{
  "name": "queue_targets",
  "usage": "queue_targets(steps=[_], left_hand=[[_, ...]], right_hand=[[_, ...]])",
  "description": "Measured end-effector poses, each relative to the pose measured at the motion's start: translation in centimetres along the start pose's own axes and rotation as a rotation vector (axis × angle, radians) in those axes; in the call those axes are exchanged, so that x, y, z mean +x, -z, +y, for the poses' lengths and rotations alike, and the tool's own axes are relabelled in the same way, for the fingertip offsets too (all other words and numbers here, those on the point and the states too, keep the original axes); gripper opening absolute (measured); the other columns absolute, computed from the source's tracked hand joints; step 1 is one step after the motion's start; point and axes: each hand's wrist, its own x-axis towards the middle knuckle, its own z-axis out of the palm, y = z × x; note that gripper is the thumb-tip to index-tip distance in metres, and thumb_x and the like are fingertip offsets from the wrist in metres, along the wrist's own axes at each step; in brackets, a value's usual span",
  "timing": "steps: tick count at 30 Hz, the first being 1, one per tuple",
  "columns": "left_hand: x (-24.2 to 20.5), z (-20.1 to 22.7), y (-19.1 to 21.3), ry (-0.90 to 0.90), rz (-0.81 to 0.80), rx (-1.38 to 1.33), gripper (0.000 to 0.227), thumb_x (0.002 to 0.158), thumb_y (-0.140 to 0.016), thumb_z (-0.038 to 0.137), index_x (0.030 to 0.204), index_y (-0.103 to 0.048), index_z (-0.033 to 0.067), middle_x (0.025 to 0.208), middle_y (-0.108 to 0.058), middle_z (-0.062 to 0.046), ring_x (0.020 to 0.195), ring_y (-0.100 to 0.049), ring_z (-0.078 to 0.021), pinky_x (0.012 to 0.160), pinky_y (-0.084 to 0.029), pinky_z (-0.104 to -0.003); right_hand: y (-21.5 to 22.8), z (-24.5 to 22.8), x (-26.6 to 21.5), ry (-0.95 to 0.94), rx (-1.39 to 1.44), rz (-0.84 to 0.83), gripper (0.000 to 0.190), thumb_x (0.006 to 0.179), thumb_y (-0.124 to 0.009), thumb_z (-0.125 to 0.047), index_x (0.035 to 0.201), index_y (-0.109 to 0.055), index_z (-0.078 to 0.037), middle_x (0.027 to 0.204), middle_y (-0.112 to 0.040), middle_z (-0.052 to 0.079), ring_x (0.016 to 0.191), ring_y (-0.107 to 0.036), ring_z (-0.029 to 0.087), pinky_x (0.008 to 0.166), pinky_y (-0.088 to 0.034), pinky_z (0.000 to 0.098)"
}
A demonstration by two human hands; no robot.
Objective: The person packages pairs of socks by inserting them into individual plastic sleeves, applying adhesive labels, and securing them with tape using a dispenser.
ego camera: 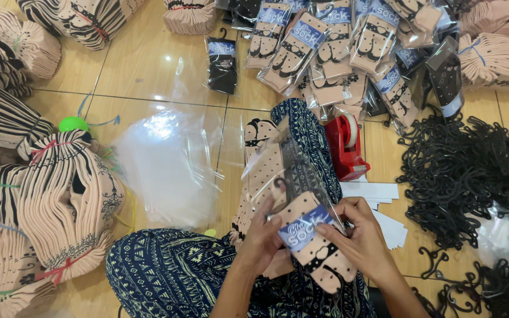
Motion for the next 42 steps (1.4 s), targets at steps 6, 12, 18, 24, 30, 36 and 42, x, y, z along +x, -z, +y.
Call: queue_targets(steps=[6, 12, 18, 24, 30, 36, 42], left_hand=[[2.6, 0.5, -1.6, -0.128, 0.384, -0.068, 0.052, 0.082, -0.077, 0.005, 0.133, -0.067, 0.0056, 0.102, -0.078, -0.020, 0.084, -0.072, -0.0284, 0.062, -0.060, -0.034], [2.2, -0.4, -4.7, 0.067, 0.380, 0.024, 0.070, 0.066, -0.082, 0.007, 0.132, -0.059, 0.0042, 0.119, -0.072, -0.015, 0.110, -0.068, -0.0287, 0.093, -0.060, -0.043], [2.3, -0.2, -5.3, 0.118, 0.533, 0.063, 0.073, 0.062, -0.085, 0.003, 0.132, -0.063, 0.0049, 0.121, -0.075, -0.018, 0.114, -0.071, -0.0314, 0.100, -0.059, -0.047], [1.1, -0.8, -8.1, 0.102, 0.378, 0.077, 0.078, 0.061, -0.082, 0.006, 0.136, -0.058, 0.0061, 0.130, -0.070, -0.015, 0.124, -0.065, -0.0293, 0.103, -0.058, -0.044], [1.7, -5.7, -6.3, -0.052, 0.409, 0.276, 0.061, 0.063, -0.090, 0.009, 0.119, -0.066, 0.0068, 0.109, -0.080, -0.011, 0.091, -0.075, -0.0196, 0.073, -0.062, -0.034], [0.0, -8.1, -5.2, -0.543, -0.129, 0.767, 0.032, 0.093, -0.071, -0.001, 0.122, -0.058, -0.0022, 0.102, -0.075, -0.017, 0.078, -0.070, -0.0203, 0.067, -0.065, -0.033], [-3.3, 1.7, -11.7, 0.149, -0.383, 1.189, 0.143, 0.048, -0.052, 0.080, 0.164, -0.002, 0.0140, 0.165, -0.025, -0.022, 0.152, -0.026, -0.0351, 0.118, -0.026, -0.043]], right_hand=[[1.4, 4.1, 1.1, -0.166, -0.258, -0.429, 0.036, 0.083, -0.076, -0.047, 0.075, -0.074, -0.011, 0.066, -0.072, -0.003, 0.062, -0.062, 0.005, 0.053, -0.043, 0.0252], [0.2, 3.9, 0.9, -0.318, 0.400, -0.171, 0.028, 0.088, -0.074, -0.017, 0.104, -0.081, 0.006, 0.095, -0.081, 0.012, 0.082, -0.069, 0.018, 0.068, -0.054, 0.0299], [0.3, 3.6, 1.1, -0.356, 0.302, -0.049, 0.060, 0.079, -0.083, -0.015, 0.129, -0.049, -0.014, 0.070, -0.066, 0.013, 0.052, -0.056, 0.018, 0.040, -0.043, 0.0324], [0.7, 4.2, 0.2, -0.060, 1.078, -0.369, 0.095, 0.080, -0.068, 0.011, 0.162, -0.024, -0.008, 0.126, -0.068, 0.021, 0.094, -0.069, 0.016, 0.085, -0.054, 0.0287], [1.7, 3.0, 1.1, -0.496, 0.173, -0.228, 0.082, 0.076, -0.054, 0.013, 0.153, -0.041, -0.011, 0.065, -0.075, 0.036, 0.048, -0.068, 0.035, 0.049, -0.060, 0.0406], [8.5, -4.1, 0.5, 0.213, 0.225, 0.125, 0.071, 0.081, -0.059, -0.003, 0.149, -0.042, 0.005, 0.152, -0.052, 0.021, 0.136, -0.055, 0.030, 0.118, -0.044, 0.0404], [8.2, -2.6, 0.2, 0.167, 0.285, 0.385, 0.019, 0.091, -0.072, -0.005, 0.109, -0.072, 0.003, 0.087, -0.074, 0.019, 0.072, -0.073, 0.021, 0.059, -0.056, 0.0245]])
